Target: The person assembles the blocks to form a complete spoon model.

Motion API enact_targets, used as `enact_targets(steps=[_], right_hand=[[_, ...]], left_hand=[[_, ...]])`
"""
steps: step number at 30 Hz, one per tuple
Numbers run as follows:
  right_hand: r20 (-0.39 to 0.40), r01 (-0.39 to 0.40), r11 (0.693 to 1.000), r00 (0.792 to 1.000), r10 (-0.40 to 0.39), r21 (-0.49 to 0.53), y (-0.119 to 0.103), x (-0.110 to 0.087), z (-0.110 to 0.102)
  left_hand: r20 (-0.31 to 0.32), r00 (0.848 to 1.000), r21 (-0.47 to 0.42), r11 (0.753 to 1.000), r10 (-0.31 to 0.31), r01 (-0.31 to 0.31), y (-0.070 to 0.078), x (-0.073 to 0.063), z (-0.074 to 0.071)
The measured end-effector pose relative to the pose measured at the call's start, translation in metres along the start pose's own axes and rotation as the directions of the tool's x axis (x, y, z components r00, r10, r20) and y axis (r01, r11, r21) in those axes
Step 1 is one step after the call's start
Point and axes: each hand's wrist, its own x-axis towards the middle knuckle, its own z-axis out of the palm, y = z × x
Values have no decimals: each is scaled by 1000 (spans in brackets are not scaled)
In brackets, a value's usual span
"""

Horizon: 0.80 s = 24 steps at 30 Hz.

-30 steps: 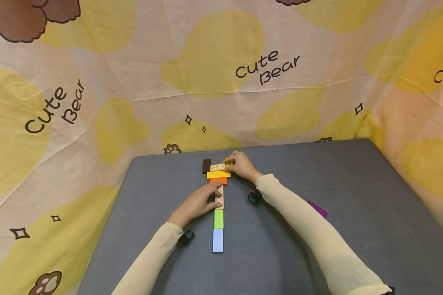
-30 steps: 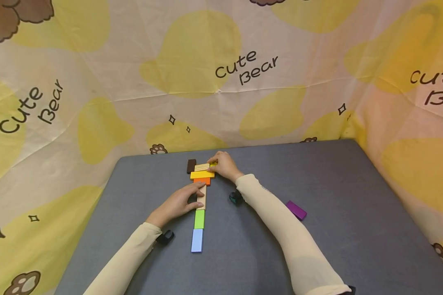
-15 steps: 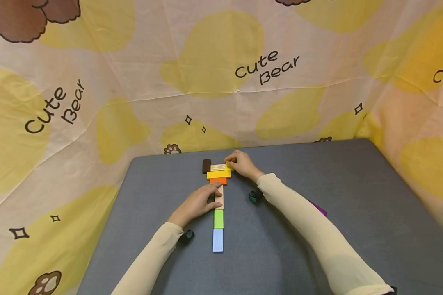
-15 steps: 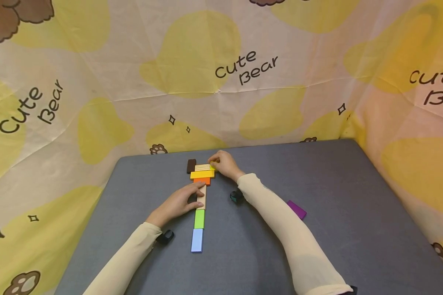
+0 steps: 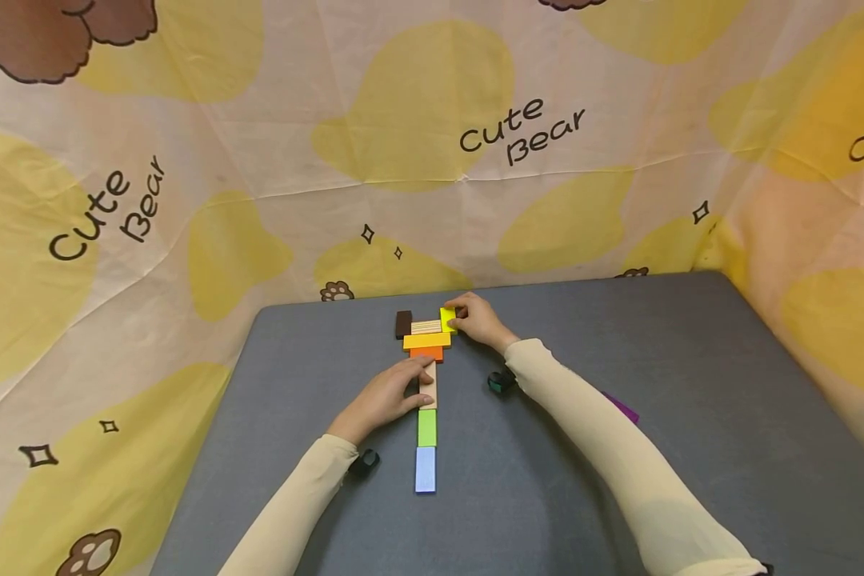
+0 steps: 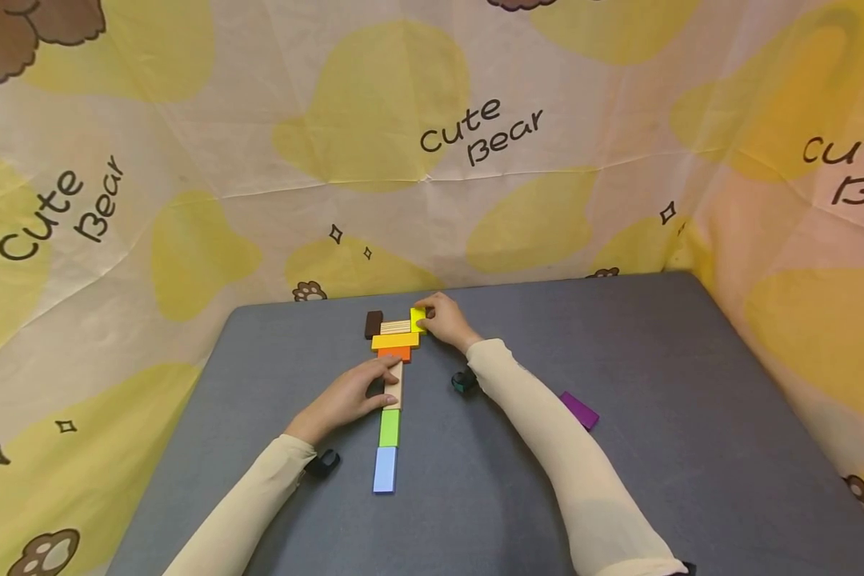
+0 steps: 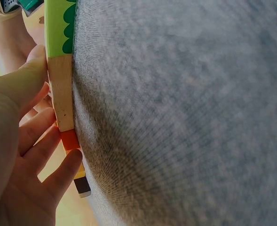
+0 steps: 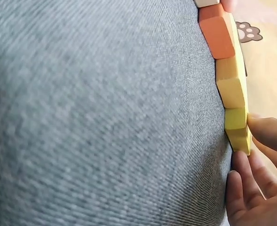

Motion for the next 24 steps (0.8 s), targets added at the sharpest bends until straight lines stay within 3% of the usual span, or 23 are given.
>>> enact_targets(steps=[24], right_hand=[[-23,-7,1000,1000,7,25,1,-3,6]], left_hand=[[-3,1000,7,1000,-2,2,-1,0,3]])
